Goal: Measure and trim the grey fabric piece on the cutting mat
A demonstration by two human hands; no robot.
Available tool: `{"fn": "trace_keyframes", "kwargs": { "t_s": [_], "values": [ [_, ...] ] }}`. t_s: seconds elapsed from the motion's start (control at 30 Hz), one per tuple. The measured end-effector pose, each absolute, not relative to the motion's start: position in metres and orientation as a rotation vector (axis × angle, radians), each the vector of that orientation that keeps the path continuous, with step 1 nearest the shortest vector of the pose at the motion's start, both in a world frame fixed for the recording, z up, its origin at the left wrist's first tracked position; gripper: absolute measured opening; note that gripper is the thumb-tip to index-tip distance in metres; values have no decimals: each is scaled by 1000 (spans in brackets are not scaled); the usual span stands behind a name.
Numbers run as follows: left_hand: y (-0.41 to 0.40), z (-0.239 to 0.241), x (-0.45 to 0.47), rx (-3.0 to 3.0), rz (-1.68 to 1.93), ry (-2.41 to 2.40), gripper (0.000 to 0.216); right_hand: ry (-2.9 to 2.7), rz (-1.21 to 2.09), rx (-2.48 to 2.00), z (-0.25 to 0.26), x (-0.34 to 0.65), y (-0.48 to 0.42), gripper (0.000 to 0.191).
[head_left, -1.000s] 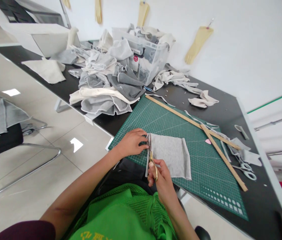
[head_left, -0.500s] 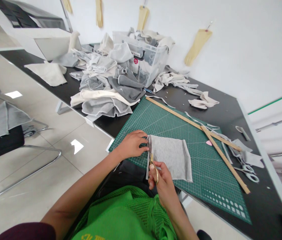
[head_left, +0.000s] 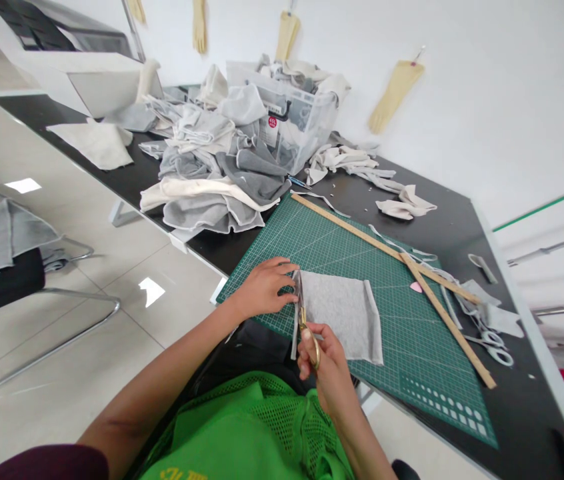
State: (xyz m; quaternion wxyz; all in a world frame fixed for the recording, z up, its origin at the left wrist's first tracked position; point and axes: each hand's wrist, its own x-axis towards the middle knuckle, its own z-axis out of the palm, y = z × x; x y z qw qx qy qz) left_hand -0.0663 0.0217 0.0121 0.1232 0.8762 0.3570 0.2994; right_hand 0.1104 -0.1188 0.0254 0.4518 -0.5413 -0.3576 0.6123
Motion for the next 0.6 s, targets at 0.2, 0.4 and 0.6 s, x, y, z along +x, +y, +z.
{"fn": "trace_keyframes", "kwargs": {
  "t_s": [0.2, 0.4, 0.6],
  "values": [
    [23, 11, -66, 2577, 850, 1018, 19, -873, 1538, -1347, 28, 114, -117, 39],
    [23, 13, -66, 2590, 852, 999, 21, -1009, 1564, -1371, 35, 118, -108, 41],
    [24, 14, -66, 2576, 856, 983, 20, -1031, 1538, -1363, 40, 115, -98, 41]
  ]
}}
